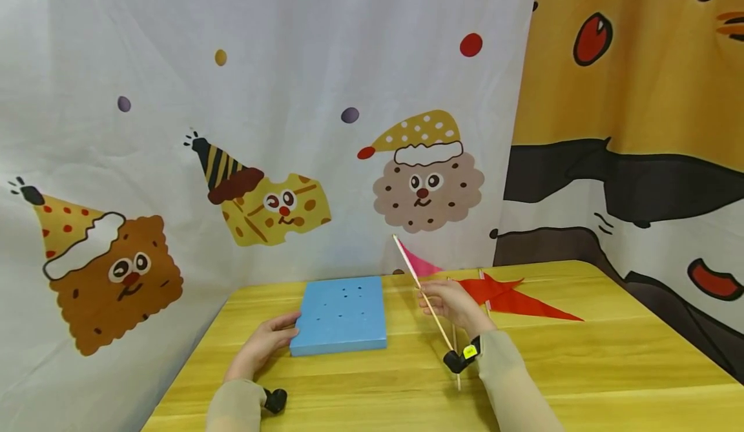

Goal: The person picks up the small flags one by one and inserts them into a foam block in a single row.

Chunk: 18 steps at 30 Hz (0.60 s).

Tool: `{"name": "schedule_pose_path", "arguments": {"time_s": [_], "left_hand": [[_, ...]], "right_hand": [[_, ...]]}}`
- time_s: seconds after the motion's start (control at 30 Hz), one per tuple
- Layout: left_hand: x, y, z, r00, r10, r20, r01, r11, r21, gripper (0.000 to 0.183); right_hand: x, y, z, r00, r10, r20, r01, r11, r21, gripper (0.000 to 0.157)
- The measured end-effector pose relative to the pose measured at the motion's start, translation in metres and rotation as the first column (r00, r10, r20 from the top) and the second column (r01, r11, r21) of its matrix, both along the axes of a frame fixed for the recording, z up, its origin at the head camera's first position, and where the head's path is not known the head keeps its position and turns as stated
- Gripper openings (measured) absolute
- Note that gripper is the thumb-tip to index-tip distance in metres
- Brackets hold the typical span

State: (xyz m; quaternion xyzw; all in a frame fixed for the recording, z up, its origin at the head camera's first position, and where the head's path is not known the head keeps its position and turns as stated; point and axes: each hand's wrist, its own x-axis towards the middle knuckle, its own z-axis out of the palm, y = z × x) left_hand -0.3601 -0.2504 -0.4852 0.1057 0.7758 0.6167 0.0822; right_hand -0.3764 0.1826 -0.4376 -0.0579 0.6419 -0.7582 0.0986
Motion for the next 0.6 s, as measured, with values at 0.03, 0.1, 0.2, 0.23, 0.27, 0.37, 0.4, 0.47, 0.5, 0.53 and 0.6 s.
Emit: {"name": "schedule_pose_path", "arguments": {"time_s": [0.03,0.1,0.2,0.23,0.27,0.37,0.4,0.47,0.5,0.53,0.6], "left_hand": [[0.000,0.000,0.000,1.000,-0.004,0.002,0.004,1.000,0.002,0.058],[0.000,0.000,-0.001,1.000,-0.010,0.002,0.010,1.000,-0.001,0.058],[0.000,-0.001,-0.002,1.000,-0.012,0.001,0.012,1.000,-0.002,0.058],[0.001,-0.001,-0.001,1.000,-0.009,0.000,0.009,1.000,-0.003,0.057],[0.000,0.000,-0.002,1.000,-0.011,-0.002,0.011,1.000,-0.004,0.057],[-0.001,0.000,-0.001,1.000,-0.019,-0.006,0.019,1.000,-0.010,0.057],[-0.001,-0.001,0.000,1.000,-0.020,-0.007,0.020,1.000,-0.006,0.057],[-0.002,-0.001,-0.001,1.000,-0.025,-0.013,0.025,1.000,-0.003,0.057],[-0.002,-0.001,-0.001,1.000,-0.025,-0.010,0.025,1.000,0.000,0.057],[-0.002,-0.001,-0.002,1.000,-0.021,-0.008,0.021,1.000,0.002,0.057],[-0.001,-0.001,-0.003,1.000,-0.018,-0.006,0.018,1.000,0.003,0.057]], "right_hand": [[0.001,-0.002,0.002,1.000,-0.008,-0.004,0.008,1.000,-0.008,0.027],[0.002,-0.005,0.007,1.000,-0.015,-0.010,0.015,1.000,-0.019,0.026],[0.003,-0.013,0.014,0.999,-0.022,-0.025,0.021,0.999,-0.030,0.029],[0.004,-0.015,0.017,0.999,-0.027,-0.032,0.026,0.999,-0.032,0.030],[0.005,-0.017,0.020,0.999,-0.029,-0.035,0.028,0.999,-0.037,0.030],[0.005,-0.024,0.028,0.997,-0.046,-0.060,0.043,0.998,-0.050,0.030],[0.005,-0.027,0.031,0.996,-0.054,-0.070,0.050,0.997,-0.057,0.030],[0.004,-0.033,0.037,0.994,-0.066,-0.090,0.061,0.996,-0.060,0.030],[0.004,-0.037,0.040,0.992,-0.075,-0.101,0.070,0.996,-0.056,0.030],[0.003,-0.042,0.042,0.990,-0.088,-0.109,0.082,0.995,-0.059,0.030],[0.002,-0.051,0.045,0.986,-0.111,-0.127,0.104,0.993,-0.062,0.029]]}}
